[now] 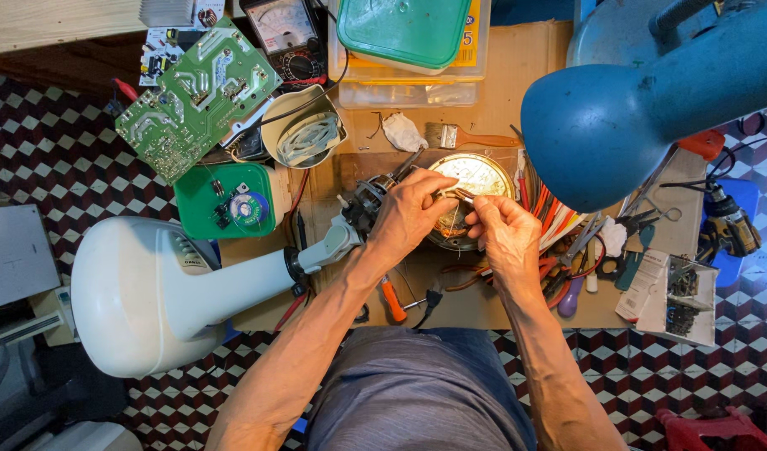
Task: The person works on a disassembled electrical component, likely a fan motor, on a cluttered workbench. They use pliers and a screwdriver to manipulate wires and parts, then cut a bundle of colored wires with scissors and strip the ends.
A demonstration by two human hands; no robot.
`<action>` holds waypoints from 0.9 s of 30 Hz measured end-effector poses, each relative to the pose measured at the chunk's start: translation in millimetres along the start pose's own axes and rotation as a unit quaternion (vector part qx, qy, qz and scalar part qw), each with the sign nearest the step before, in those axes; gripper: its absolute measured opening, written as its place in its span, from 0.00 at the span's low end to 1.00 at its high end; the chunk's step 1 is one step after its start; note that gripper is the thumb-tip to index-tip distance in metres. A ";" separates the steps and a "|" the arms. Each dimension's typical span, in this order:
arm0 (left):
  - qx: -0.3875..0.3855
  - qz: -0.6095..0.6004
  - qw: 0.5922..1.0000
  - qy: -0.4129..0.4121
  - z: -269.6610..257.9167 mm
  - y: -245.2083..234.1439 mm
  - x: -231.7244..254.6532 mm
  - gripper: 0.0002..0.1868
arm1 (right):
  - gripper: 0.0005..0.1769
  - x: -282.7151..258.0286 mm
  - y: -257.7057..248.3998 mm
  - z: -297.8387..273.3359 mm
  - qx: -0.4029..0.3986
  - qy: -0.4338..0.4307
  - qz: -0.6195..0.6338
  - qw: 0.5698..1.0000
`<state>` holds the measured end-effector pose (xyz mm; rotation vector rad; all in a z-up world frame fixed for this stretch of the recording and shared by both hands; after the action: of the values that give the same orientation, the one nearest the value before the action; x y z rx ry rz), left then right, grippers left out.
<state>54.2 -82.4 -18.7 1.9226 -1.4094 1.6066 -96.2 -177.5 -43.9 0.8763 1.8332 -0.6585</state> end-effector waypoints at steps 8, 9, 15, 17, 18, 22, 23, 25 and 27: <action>0.026 0.011 0.999 0.040 -5.7 -4.4 13.7 0.09 | 0.12 -3.5 0.8 -1.4 0.007 0.002 0.010 1.000; 0.037 0.013 0.997 0.070 -7.1 -6.0 17.7 0.08 | 0.12 -4.1 0.7 -1.3 0.009 0.002 0.007 1.000; 0.043 0.021 0.994 0.096 -8.3 -5.6 15.3 0.09 | 0.12 -4.5 1.2 -0.4 0.022 0.013 0.026 0.999; 0.040 0.021 0.994 0.102 -9.2 -5.1 17.3 0.09 | 0.12 -2.5 -0.2 -0.8 0.031 0.027 0.029 0.999; 0.039 0.022 0.993 0.105 -9.7 -5.1 18.6 0.10 | 0.13 -1.3 -0.5 -1.0 0.033 0.034 0.030 0.998; 0.039 0.040 0.991 0.118 -12.3 -5.5 25.2 0.10 | 0.12 -2.0 0.1 -1.1 0.031 0.039 0.032 0.998; 0.040 0.044 0.991 0.121 -12.7 -5.6 26.5 0.10 | 0.12 -2.9 0.4 -1.1 0.027 0.037 0.033 0.998; 0.040 0.053 0.990 0.126 -13.4 -5.4 28.1 0.09 | 0.12 -4.6 0.2 -2.2 0.020 0.032 0.034 0.999; 0.041 0.077 0.986 0.140 -13.6 -3.9 30.5 0.09 | 0.12 -10.6 -1.6 -3.3 0.020 0.009 0.036 0.999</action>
<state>46.4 -86.0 13.9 1.5821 -1.4207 1.9442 -96.3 -178.9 -32.8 0.9726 1.8014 -0.6450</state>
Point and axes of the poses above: each hand's wrist, its own z-axis towards the middle knuckle, its own y-axis out of the palm, x = y × z, the point moved 10 cm from there along z, towards the middle knuckle, and after that the axes turned 12 degrees about -y, right-handed, at the moved point
